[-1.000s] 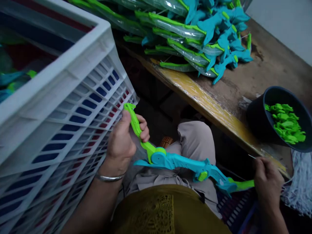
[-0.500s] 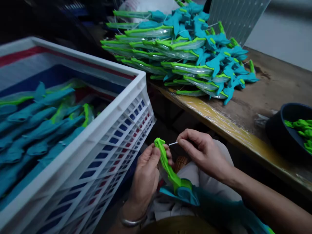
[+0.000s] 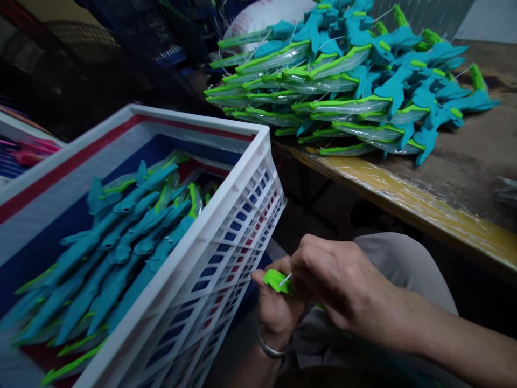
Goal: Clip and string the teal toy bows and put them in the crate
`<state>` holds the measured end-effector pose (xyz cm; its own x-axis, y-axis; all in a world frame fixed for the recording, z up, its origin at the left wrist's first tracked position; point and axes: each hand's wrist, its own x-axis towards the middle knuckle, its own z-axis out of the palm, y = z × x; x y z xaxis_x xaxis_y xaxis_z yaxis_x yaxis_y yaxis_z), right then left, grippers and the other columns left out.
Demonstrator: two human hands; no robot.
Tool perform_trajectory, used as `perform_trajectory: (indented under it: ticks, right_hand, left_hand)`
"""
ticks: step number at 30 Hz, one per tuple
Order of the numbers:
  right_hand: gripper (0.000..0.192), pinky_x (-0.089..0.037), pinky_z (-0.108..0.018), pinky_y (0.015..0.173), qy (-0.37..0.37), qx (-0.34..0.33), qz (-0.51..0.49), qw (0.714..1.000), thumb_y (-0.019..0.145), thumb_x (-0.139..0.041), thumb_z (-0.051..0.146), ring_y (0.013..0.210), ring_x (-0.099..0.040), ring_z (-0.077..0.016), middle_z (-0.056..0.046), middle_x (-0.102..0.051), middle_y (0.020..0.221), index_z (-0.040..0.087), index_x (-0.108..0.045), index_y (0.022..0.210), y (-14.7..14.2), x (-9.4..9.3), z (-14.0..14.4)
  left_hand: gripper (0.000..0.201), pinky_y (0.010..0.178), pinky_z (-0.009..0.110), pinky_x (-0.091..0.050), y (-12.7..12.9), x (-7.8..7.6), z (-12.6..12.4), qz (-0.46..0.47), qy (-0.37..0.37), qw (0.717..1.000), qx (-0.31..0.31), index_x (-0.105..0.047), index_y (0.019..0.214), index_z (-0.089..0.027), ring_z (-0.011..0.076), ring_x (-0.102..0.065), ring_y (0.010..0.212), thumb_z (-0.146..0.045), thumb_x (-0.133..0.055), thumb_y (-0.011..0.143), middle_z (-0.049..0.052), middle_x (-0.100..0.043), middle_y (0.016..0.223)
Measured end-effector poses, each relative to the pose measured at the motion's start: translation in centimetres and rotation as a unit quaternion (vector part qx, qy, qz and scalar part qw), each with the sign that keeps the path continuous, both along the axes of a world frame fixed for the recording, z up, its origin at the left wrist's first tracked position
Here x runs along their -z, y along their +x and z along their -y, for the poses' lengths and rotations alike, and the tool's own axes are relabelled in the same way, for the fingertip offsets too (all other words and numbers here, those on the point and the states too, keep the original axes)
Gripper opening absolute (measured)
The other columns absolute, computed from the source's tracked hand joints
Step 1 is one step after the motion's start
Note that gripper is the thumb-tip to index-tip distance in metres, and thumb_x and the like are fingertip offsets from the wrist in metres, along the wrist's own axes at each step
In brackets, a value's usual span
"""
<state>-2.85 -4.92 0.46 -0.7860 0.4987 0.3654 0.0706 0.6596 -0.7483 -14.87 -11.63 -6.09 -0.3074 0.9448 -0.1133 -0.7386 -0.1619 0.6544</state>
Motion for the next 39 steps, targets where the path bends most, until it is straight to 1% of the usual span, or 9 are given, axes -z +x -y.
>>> perform_trajectory:
  ticks: [4,7,11,13,18,22,25,35,39]
  right_hand:
    - [0.018,-0.030,-0.025,0.054,0.034,0.003,0.003,0.999,0.103,-0.042,0.015,0.066,-0.047,-0.0125,-0.002,-0.054,0.081,0.017,-0.052,0.089,-0.3,0.2,0.4]
    - [0.021,-0.033,-0.025,0.055,0.045,0.007,0.010,0.999,0.105,-0.042,0.015,0.067,-0.049,-0.0128,-0.003,-0.056,0.082,0.016,-0.054,0.088,-0.5,0.4,0.5]
    - [0.025,-0.033,-0.026,0.053,0.059,0.017,-0.002,0.998,0.107,-0.039,0.016,0.066,-0.048,-0.0131,-0.003,-0.056,0.082,0.015,-0.056,0.089,-0.7,0.5,0.5]
    - [0.029,-0.032,-0.026,0.052,0.070,0.019,-0.006,0.997,0.108,-0.037,0.017,0.065,-0.046,-0.0130,-0.003,-0.055,0.081,0.015,-0.057,0.088,-0.7,0.3,0.4]
    - [0.036,-0.030,-0.027,0.050,0.103,0.013,-0.010,0.995,0.109,-0.032,0.014,0.063,-0.042,-0.0127,-0.003,-0.055,0.079,0.011,-0.062,0.090,-0.8,-0.4,0.2]
    - [0.031,-0.034,-0.027,0.052,0.084,0.021,-0.016,0.996,0.107,-0.035,0.015,0.065,-0.046,-0.0134,-0.003,-0.055,0.080,0.013,-0.059,0.088,-0.6,-0.1,0.3]
    - [0.027,-0.034,-0.026,0.052,0.074,0.025,-0.029,0.997,0.106,-0.035,0.015,0.064,-0.046,-0.0132,-0.002,-0.054,0.078,0.015,-0.056,0.088,-0.6,0.3,0.4]
    - [0.027,-0.034,-0.027,0.054,0.072,0.009,-0.003,0.997,0.105,-0.033,0.015,0.065,-0.047,-0.0138,-0.004,-0.057,0.080,0.017,-0.053,0.088,-0.3,0.2,0.4]
    - [0.030,-0.034,-0.028,0.054,0.079,0.006,-0.011,0.997,0.106,-0.030,0.014,0.065,-0.047,-0.0141,-0.004,-0.058,0.079,0.016,-0.055,0.089,-0.2,0.3,0.5]
  left_hand:
    - [0.053,0.060,0.021,-0.059,-0.1,0.3,0.2,0.057,0.017,0.998,0.017,-0.061,0.062,-0.020,0.0119,-0.059,0.052,-0.064,-0.084,0.077,-0.003,-0.059,0.057]
    - [0.053,0.060,0.022,-0.060,-0.1,1.2,0.5,0.065,0.007,0.997,0.028,-0.063,0.064,-0.021,0.0134,-0.061,0.055,-0.069,-0.082,0.076,-0.002,-0.062,0.060]
    - [0.055,0.058,0.028,-0.060,-0.5,2.8,1.3,0.006,-0.064,0.998,-0.016,-0.063,0.066,-0.024,0.0187,-0.064,0.062,-0.077,-0.078,0.075,0.000,-0.060,0.061]
    - [0.052,0.058,0.026,-0.059,-0.9,3.3,1.6,-0.016,-0.071,0.996,-0.047,-0.061,0.065,-0.025,0.0167,-0.062,0.060,-0.072,-0.081,0.075,-0.003,-0.057,0.058]
    - [0.053,0.058,0.018,-0.058,-1.2,2.7,1.4,-0.040,-0.077,0.992,-0.090,-0.056,0.059,-0.025,0.0118,-0.060,0.058,-0.065,-0.089,0.071,-0.006,-0.052,0.055]
    - [0.061,0.056,0.030,-0.062,-0.6,2.4,1.2,-0.033,-0.124,0.992,0.001,-0.064,0.063,-0.026,0.0192,-0.064,0.061,-0.086,-0.075,0.068,0.000,-0.057,0.058]
    - [0.065,0.054,0.033,-0.062,-0.3,2.6,1.3,-0.027,-0.134,0.990,0.018,-0.063,0.062,-0.026,0.0200,-0.061,0.058,-0.090,-0.070,0.067,0.002,-0.056,0.057]
    - [0.058,0.049,0.023,-0.055,-0.8,2.1,0.9,-0.035,-0.076,0.994,-0.069,-0.052,0.057,-0.025,0.0117,-0.047,0.048,-0.071,-0.085,0.069,-0.004,-0.045,0.053]
    - [0.059,0.049,0.023,-0.055,-0.7,2.1,0.8,0.000,-0.046,0.999,-0.023,-0.055,0.059,-0.022,0.0114,-0.052,0.050,-0.072,-0.082,0.073,-0.003,-0.050,0.057]
